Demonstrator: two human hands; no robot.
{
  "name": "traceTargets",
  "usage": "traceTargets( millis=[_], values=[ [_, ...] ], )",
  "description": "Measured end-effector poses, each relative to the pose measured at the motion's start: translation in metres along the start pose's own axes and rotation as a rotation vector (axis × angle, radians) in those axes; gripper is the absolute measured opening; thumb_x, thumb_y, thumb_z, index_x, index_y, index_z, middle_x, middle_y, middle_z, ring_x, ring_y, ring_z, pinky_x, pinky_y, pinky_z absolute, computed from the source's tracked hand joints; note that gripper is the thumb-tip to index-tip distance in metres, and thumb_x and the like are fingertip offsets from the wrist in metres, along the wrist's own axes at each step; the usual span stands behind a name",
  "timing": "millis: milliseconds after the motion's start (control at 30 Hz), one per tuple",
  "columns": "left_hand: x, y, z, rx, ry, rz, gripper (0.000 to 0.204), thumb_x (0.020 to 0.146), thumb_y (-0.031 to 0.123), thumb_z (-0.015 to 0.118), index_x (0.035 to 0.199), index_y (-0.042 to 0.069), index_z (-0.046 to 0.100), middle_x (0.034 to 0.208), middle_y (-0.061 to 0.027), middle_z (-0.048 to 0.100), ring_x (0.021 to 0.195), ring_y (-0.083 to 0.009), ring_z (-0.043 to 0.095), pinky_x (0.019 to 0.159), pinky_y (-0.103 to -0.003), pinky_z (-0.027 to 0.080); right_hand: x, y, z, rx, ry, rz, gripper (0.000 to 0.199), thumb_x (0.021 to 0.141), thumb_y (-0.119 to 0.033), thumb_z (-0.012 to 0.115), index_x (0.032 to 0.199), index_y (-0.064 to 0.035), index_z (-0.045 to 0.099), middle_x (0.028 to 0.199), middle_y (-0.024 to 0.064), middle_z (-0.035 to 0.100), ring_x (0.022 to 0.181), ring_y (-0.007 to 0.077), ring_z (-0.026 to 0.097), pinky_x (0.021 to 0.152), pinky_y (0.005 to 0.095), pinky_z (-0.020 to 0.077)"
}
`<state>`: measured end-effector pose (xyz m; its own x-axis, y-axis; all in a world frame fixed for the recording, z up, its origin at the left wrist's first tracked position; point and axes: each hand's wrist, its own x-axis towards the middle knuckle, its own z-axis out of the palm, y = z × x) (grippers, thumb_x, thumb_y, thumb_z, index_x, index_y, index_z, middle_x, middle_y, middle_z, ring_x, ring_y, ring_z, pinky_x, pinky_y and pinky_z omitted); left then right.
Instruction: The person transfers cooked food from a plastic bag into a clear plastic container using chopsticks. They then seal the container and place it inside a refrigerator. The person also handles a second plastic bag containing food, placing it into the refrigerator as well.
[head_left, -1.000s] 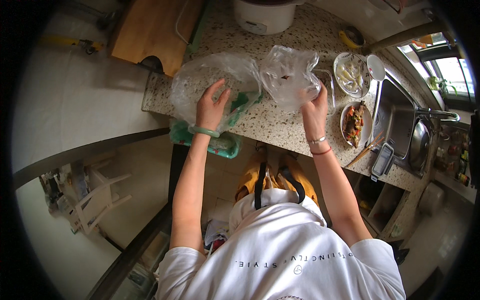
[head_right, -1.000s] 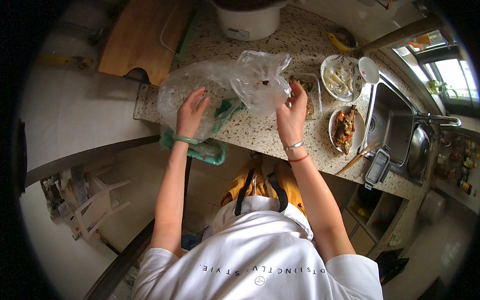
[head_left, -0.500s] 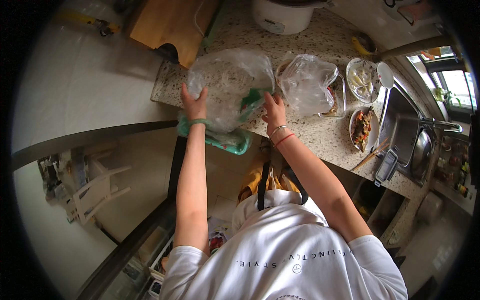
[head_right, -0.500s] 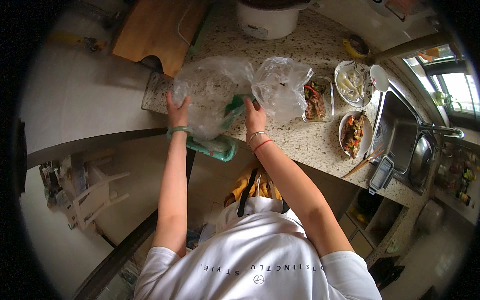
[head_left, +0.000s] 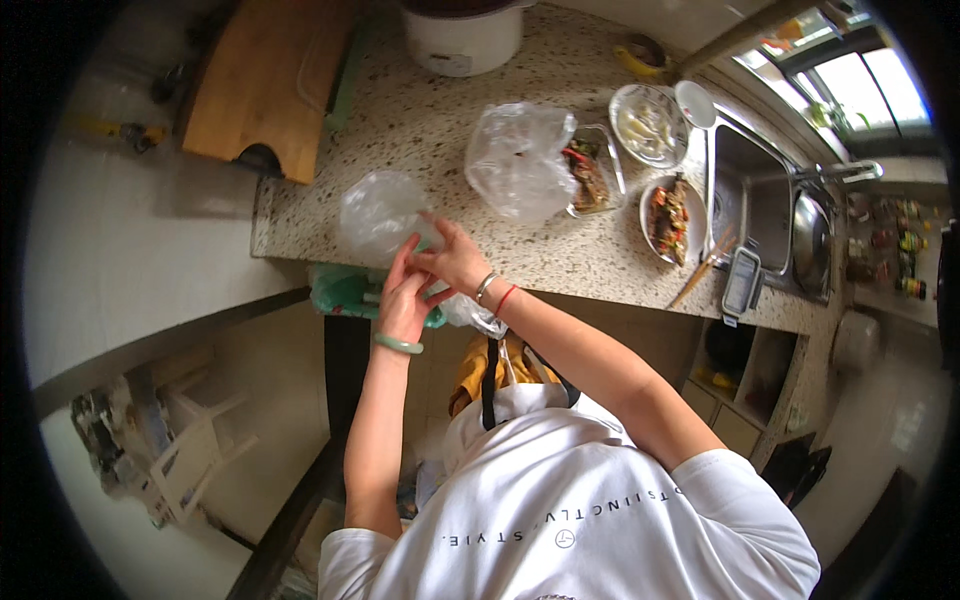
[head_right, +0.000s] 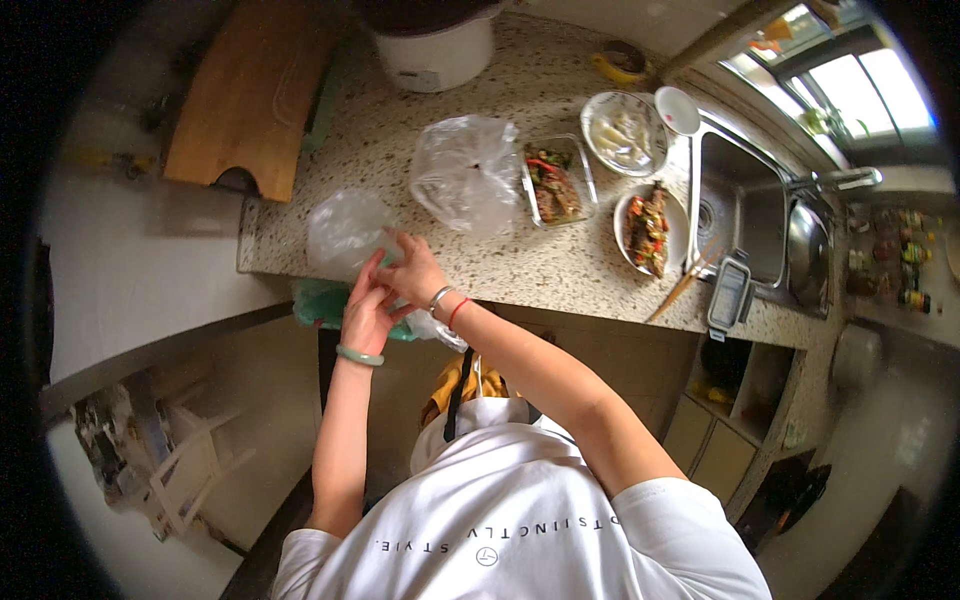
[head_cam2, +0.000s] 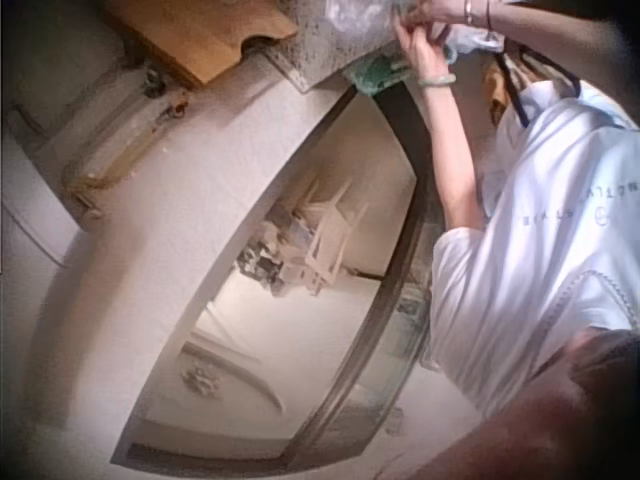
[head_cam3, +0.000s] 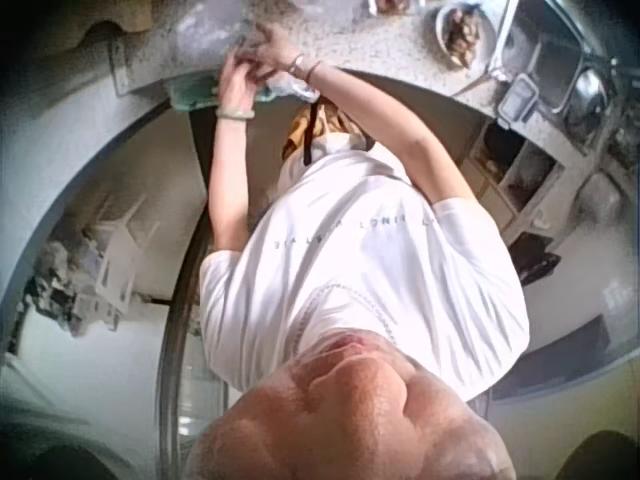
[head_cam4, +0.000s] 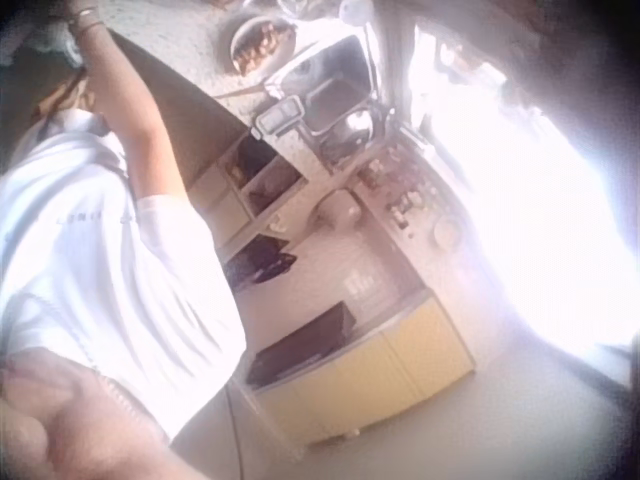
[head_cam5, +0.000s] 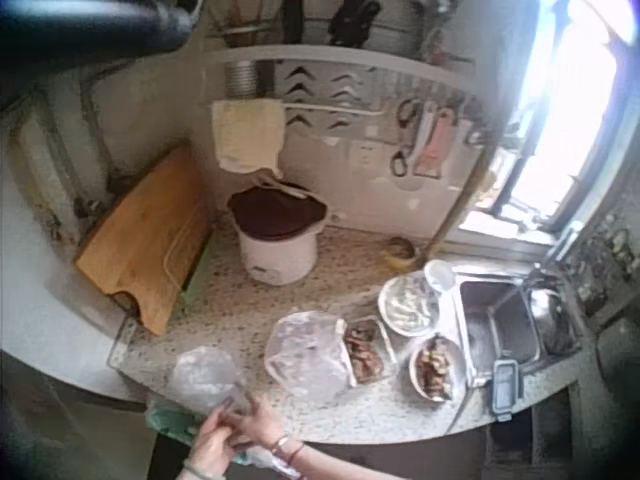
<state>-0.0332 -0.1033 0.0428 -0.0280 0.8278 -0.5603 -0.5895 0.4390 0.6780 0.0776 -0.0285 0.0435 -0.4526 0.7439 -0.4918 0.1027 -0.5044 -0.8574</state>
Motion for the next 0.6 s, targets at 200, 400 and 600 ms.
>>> traceTargets(
  millis=[200, 400, 600],
  values=[
    [-0.022, -0.011, 0.032, 0.151, -0.028, -0.018, 0.043, 0.095, 0.012, 0.048, 0.136, 0.01, 0.038, 0.126, -0.0094, 0.05, 0.106, -0.0223, 0.057, 0.083, -0.04, 0.054, -0.025, 0.032, -0.046, -0.421, 0.131, -0.194, 0.051, 0.074, 0.004, 0.055, 0.124, -0.0082, 0.056, 0.1, 0.0207, 0.065, 0.09, 0.0338, 0.065, 0.077, 0.0391, 0.0522],
    [-0.045, -0.04, 0.055, 0.842, 0.071, 0.401, 0.029, 0.091, 0.008, 0.057, 0.12, 0.003, 0.052, 0.11, -0.0081, 0.056, 0.081, -0.0116, 0.06, 0.065, -0.022, 0.052, -0.091, 0.072, -0.102, -0.767, 0.216, -0.356, 0.041, 0.07, 0.007, 0.048, 0.101, -0.0088, 0.069, 0.107, 0.0143, 0.065, 0.096, 0.0349, 0.061, 0.08, 0.0413, 0.0507],
    [-0.064, -0.067, 0.141, 1.473, -0.211, 0.967, 0.062, 0.075, 0.015, 0.076, 0.13, 0.01, 0.048, 0.129, -0.0111, 0.046, 0.116, -0.0291, 0.047, 0.101, -0.037, 0.037, -0.191, 0.086, -0.154, -0.854, 0.498, -0.512, 0.023, 0.066, 0.006, 0.055, 0.077, -0.0099, 0.068, 0.096, 0.0055, 0.065, 0.09, 0.0272, 0.058, 0.078, 0.0363, 0.0486]
  ],
)
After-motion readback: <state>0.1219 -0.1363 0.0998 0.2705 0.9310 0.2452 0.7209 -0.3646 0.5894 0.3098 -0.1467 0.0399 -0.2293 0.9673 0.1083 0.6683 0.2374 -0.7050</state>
